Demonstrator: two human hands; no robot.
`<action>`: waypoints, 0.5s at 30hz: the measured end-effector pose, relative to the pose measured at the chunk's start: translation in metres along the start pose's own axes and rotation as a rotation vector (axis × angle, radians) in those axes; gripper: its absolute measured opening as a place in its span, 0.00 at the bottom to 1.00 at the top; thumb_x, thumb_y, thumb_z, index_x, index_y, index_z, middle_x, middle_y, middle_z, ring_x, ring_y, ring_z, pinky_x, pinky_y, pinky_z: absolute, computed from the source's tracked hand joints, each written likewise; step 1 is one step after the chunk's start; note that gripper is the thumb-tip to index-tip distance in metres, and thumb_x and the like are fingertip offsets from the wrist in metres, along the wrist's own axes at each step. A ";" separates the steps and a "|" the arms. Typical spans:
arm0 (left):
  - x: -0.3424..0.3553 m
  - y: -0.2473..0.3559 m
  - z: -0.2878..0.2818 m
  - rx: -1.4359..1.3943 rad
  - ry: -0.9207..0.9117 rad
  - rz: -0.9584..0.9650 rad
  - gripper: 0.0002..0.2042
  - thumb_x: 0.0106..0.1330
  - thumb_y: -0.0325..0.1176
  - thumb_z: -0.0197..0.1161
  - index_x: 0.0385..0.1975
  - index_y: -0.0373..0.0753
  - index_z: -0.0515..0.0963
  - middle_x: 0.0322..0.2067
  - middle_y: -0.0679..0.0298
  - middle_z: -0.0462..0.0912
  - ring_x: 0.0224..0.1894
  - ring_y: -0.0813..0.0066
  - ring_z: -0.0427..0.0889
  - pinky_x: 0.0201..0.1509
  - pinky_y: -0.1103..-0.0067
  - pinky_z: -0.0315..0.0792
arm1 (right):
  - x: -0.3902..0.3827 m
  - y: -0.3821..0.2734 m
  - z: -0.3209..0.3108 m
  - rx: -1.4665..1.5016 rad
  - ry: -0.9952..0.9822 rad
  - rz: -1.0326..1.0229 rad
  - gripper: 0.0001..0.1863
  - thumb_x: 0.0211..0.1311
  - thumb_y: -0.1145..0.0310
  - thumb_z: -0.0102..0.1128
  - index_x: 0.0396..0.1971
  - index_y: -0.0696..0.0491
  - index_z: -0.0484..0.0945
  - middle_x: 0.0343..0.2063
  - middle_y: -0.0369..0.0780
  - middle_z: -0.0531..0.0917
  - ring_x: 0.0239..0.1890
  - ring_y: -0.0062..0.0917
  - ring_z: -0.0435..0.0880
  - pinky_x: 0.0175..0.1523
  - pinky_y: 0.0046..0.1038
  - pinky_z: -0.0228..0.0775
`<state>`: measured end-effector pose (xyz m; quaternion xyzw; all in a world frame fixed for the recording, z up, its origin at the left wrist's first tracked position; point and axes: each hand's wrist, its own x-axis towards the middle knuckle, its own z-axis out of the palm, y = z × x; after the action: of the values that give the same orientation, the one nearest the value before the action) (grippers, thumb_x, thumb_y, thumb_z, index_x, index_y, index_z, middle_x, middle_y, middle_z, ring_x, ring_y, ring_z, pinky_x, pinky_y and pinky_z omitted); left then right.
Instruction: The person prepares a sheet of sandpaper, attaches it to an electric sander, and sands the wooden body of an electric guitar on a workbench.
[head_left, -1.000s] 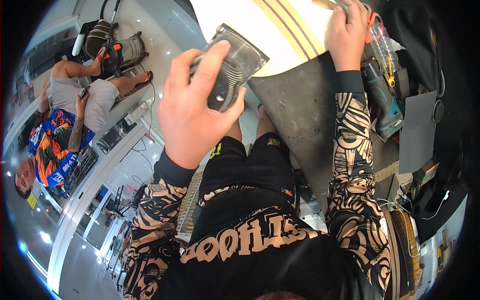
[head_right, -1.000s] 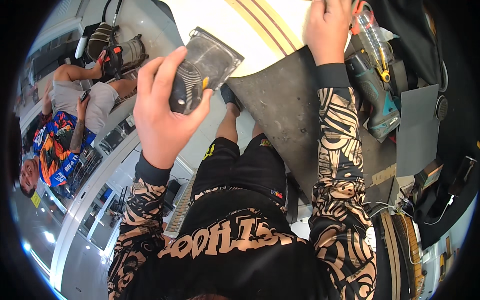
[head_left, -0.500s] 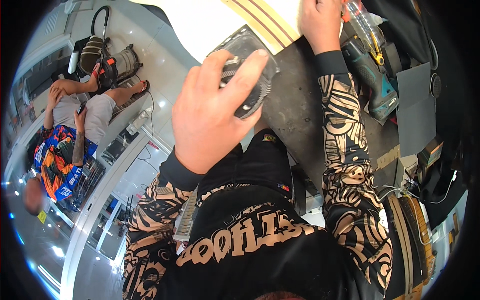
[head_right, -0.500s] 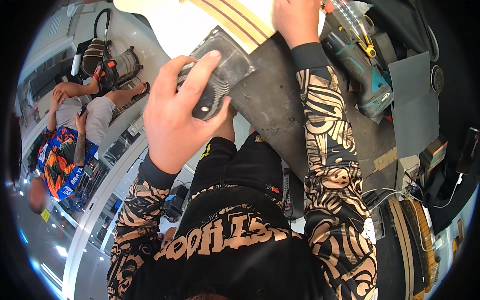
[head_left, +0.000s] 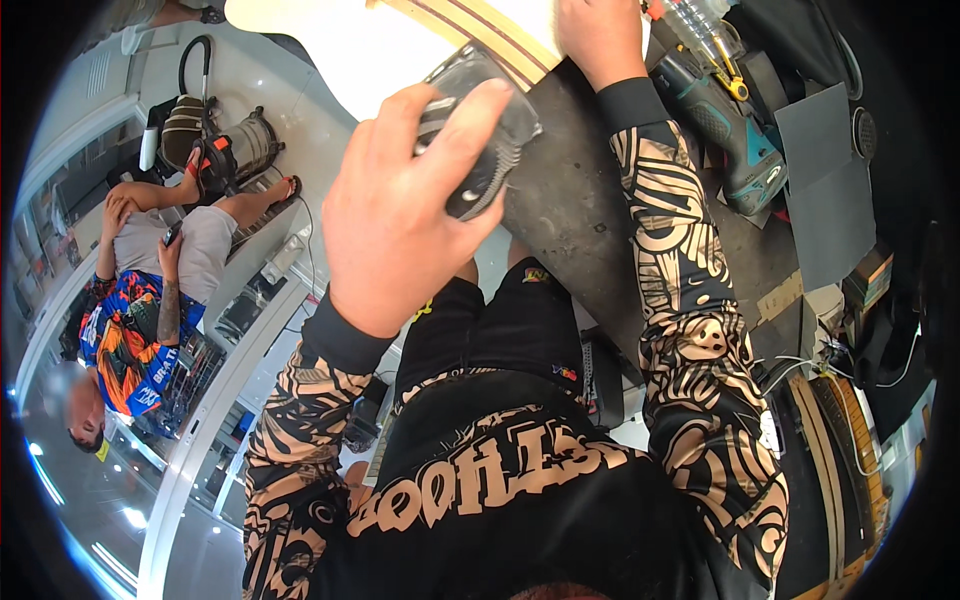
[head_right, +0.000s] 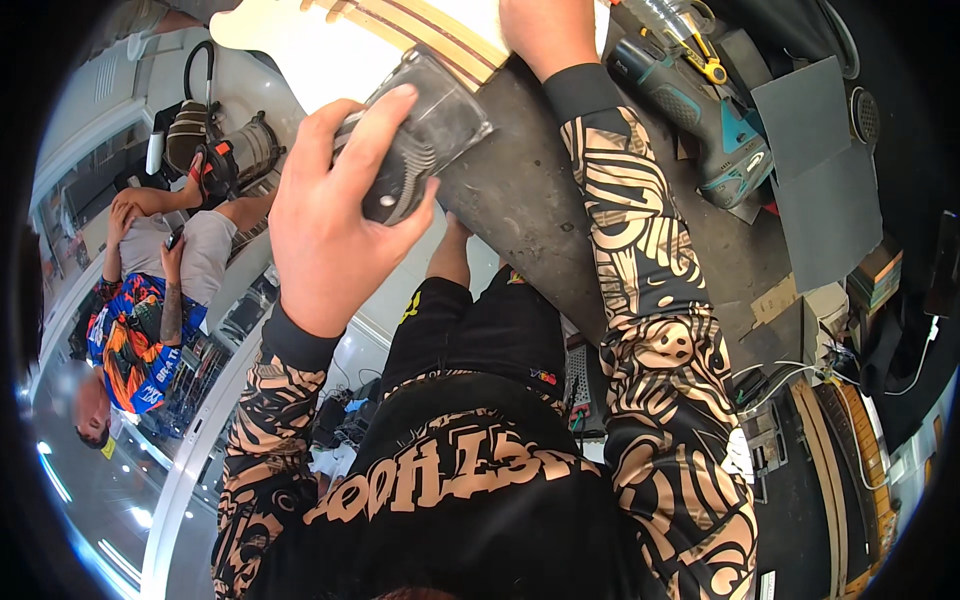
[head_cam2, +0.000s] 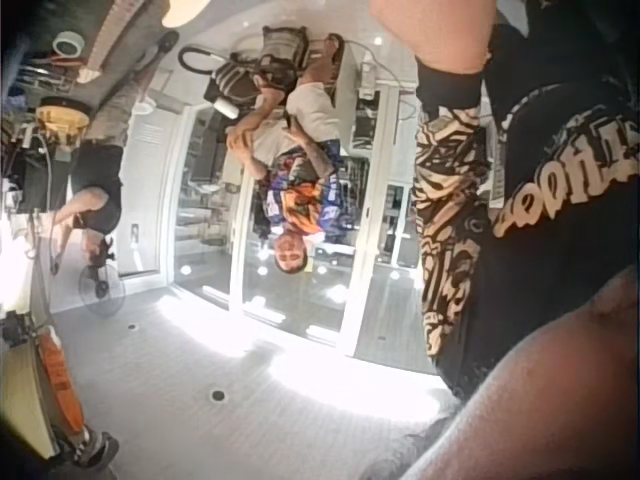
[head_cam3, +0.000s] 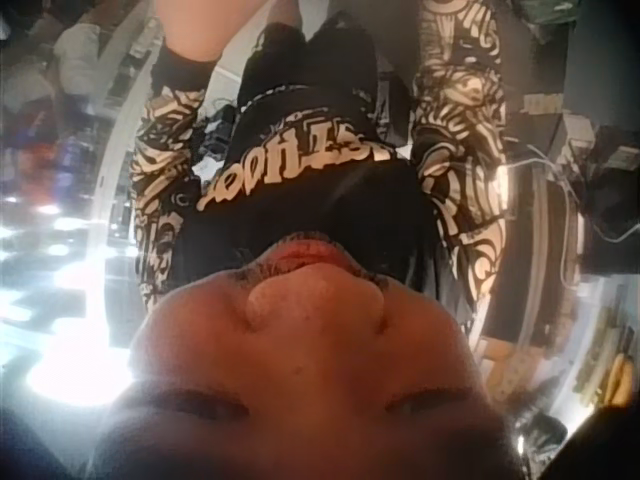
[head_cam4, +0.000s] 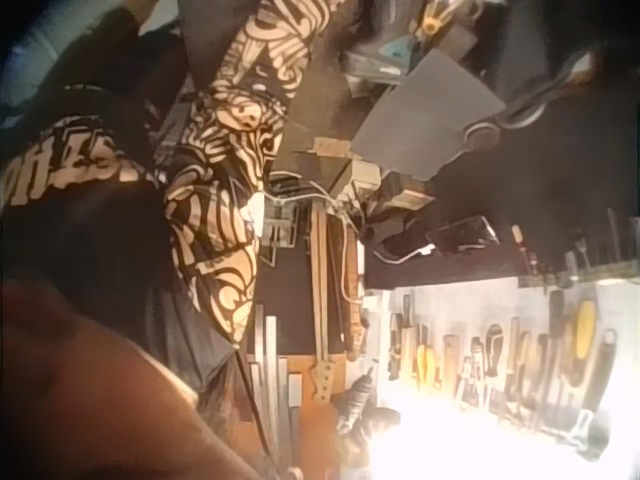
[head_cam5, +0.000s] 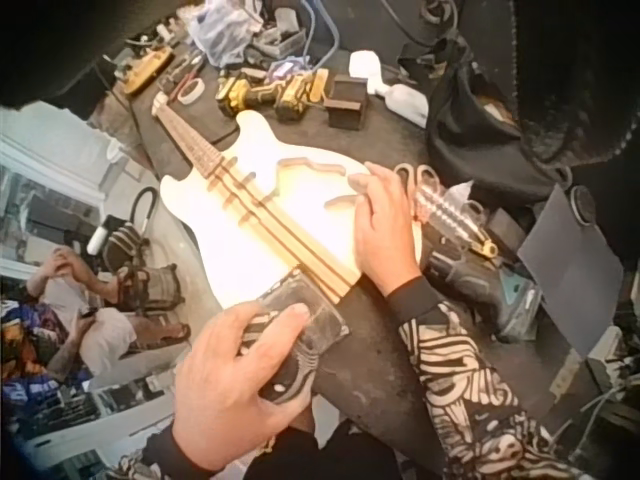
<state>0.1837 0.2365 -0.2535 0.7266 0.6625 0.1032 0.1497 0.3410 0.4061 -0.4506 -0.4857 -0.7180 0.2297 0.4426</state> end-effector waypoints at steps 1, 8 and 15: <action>-0.003 -0.002 0.000 0.002 -0.001 0.003 0.40 0.52 0.32 0.85 0.71 0.56 0.83 0.56 0.58 0.82 0.50 0.55 0.87 0.53 0.65 0.84 | -0.001 0.000 0.000 0.005 -0.001 0.006 0.14 0.74 0.79 0.55 0.54 0.59 0.83 0.63 0.56 0.80 0.69 0.53 0.77 0.76 0.46 0.66; 0.010 0.009 0.004 -0.014 -0.005 0.009 0.39 0.52 0.31 0.84 0.70 0.54 0.84 0.56 0.58 0.82 0.51 0.54 0.87 0.53 0.65 0.84 | 0.000 -0.001 0.000 0.032 -0.003 0.030 0.13 0.74 0.80 0.55 0.53 0.60 0.83 0.62 0.56 0.80 0.68 0.53 0.77 0.76 0.46 0.66; -0.001 -0.001 -0.001 0.000 -0.024 0.020 0.38 0.52 0.30 0.84 0.69 0.54 0.84 0.56 0.58 0.82 0.51 0.54 0.87 0.52 0.65 0.83 | -0.001 0.001 0.001 0.029 0.010 0.014 0.13 0.74 0.80 0.55 0.53 0.60 0.83 0.62 0.56 0.80 0.68 0.53 0.78 0.76 0.46 0.66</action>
<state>0.1824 0.2355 -0.2526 0.7346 0.6533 0.0957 0.1566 0.3409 0.4058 -0.4526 -0.4854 -0.7089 0.2410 0.4515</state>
